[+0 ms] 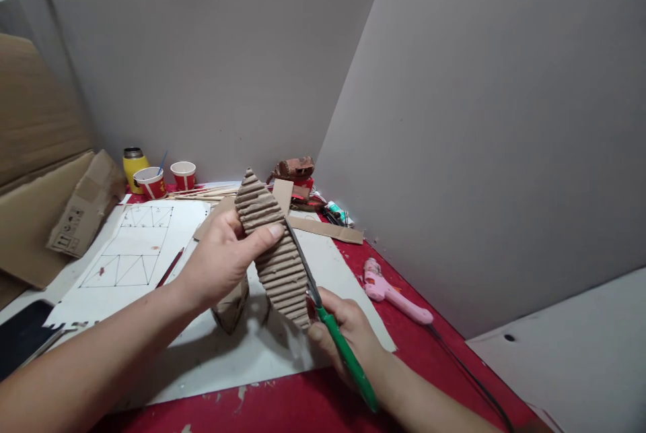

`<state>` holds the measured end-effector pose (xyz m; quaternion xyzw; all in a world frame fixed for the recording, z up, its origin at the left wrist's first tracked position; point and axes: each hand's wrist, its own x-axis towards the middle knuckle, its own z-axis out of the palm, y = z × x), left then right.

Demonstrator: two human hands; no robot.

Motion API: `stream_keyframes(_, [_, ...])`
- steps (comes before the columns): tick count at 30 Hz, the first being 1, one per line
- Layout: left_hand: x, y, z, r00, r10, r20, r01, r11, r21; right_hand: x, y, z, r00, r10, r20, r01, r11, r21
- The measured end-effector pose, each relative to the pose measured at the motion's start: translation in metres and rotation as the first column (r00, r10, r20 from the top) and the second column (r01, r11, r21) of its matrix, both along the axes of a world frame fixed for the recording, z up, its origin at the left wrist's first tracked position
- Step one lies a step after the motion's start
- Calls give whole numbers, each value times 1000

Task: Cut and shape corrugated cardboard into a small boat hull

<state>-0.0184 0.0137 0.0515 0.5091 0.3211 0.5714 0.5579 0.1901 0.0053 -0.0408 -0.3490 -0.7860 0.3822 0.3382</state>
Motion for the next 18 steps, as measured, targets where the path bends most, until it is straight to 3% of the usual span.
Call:
stream_keyframes(9, [3,1,-9,992,-88,-95,87,996,-16,4,4,3,1000,15,28,-16,1000,6])
stream_keyframes(18, [0,2,-2,989,-113,-98,113,994,-9,2,1,3,1000,-5,-12,5,1000,-12])
